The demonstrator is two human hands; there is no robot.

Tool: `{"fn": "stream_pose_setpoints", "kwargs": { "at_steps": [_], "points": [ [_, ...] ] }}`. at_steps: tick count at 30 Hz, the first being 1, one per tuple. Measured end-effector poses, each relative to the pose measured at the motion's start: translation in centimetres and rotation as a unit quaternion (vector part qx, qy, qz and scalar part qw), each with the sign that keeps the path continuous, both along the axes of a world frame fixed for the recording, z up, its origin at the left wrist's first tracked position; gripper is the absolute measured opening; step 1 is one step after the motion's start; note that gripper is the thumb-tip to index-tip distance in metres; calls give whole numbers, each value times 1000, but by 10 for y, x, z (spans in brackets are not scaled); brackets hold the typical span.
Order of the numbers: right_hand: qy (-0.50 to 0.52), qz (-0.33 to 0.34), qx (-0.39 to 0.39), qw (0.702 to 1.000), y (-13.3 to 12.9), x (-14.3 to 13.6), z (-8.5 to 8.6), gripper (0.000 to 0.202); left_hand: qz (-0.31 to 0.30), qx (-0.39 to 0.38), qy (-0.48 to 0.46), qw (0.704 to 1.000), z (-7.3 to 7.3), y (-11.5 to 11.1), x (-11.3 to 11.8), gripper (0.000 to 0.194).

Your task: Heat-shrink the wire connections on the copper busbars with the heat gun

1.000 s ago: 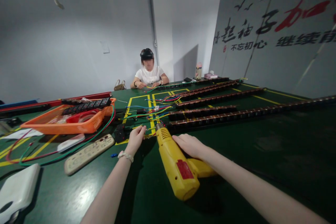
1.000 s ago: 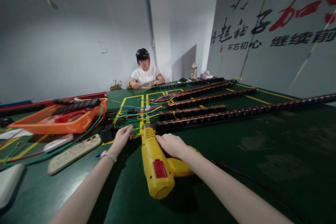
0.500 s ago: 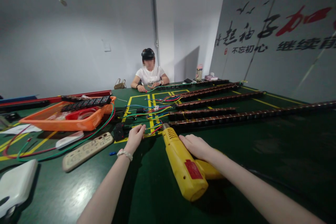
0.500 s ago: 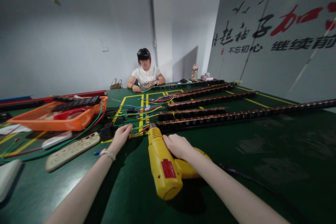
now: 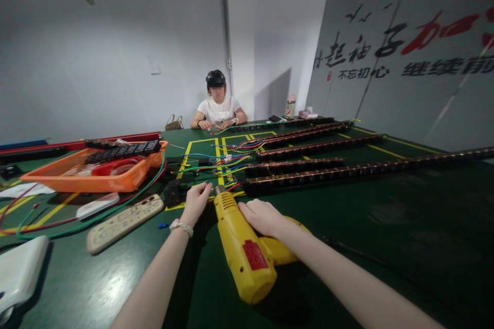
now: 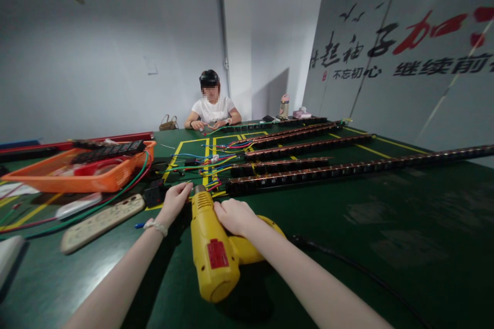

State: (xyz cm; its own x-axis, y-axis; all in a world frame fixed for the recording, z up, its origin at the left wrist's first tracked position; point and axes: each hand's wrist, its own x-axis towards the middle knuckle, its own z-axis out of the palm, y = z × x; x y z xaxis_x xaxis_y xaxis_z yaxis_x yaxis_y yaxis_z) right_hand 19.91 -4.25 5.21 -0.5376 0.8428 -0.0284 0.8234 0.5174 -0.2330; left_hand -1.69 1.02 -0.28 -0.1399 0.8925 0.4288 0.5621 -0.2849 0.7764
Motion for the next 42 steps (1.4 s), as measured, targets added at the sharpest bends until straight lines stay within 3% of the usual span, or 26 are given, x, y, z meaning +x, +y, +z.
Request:
{"fn": "stream_pose_setpoints", "kwargs": {
  "at_steps": [14,19,23,27,31,37,42],
  "points": [
    [23,-5,-22,999,0,-5,1,51,-2,-4,2,1000,0,0,-2,39],
    [50,-53,-39,997,7,13,-3,64,-4,-18,-6,1000,-2,0,-3,40],
    [61,-90,-42,993,14,36,-5,64,-3,-36,-6,999,-4,1,-3,39],
    [63,-110,-36,991,16,47,-5,61,45,-49,62,996,-1,-4,-1,41],
    [66,-110,-31,991,16,47,-6,59,116,-98,177,972,8,-12,4,47],
    [66,-114,-28,991,14,46,-5,58,80,-130,187,970,10,-10,2,40],
    [67,-119,-27,990,12,45,1,56,36,-91,139,986,1,-3,-3,38]
  ]
}}
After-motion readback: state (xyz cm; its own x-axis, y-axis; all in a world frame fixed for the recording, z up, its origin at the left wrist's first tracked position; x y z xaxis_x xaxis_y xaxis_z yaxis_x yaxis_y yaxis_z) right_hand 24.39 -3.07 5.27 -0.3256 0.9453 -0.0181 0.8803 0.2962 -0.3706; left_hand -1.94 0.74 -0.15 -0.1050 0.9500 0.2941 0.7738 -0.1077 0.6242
